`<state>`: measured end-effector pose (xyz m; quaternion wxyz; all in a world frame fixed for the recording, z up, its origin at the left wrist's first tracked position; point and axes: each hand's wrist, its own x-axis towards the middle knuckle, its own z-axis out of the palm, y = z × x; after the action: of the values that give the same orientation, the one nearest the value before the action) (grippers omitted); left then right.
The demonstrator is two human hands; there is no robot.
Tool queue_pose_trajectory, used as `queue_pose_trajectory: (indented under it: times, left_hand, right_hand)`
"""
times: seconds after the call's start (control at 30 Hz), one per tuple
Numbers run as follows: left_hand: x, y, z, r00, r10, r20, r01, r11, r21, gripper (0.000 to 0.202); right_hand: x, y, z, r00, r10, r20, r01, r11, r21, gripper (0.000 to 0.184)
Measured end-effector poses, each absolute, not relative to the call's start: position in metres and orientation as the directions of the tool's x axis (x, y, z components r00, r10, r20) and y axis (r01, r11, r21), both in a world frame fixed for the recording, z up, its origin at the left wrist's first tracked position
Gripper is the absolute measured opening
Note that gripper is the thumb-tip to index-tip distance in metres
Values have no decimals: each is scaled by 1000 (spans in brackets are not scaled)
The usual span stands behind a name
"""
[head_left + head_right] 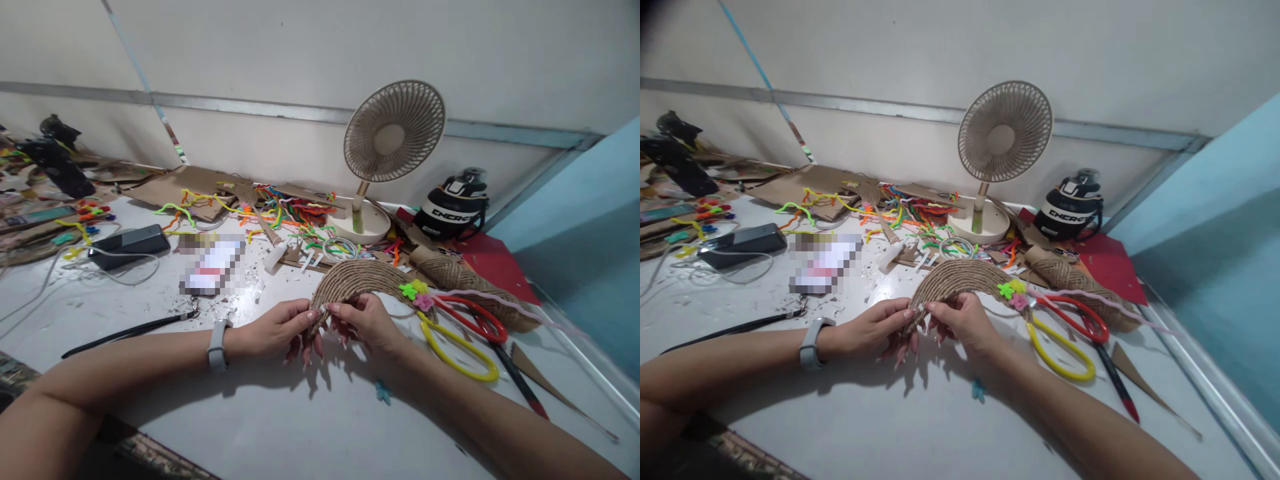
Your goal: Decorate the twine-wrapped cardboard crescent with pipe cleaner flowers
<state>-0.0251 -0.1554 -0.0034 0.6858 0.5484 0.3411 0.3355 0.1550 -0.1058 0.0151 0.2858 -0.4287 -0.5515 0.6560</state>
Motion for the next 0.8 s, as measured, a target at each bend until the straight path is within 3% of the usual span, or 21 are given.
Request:
queue_pose_trajectory:
  times: [0.5, 0.8]
  left_hand:
    - [-26, -156, -4, 546, 831, -104, -93, 183, 979, 34]
    - [-25, -154, -4, 505, 854, -124, -45, 169, 985, 39]
  right_hand:
    - [156, -109, 15, -448, 853, -266, 74, -260, -963, 34]
    - [154, -113, 11, -473, 872, -126, 68, -106, -992, 30]
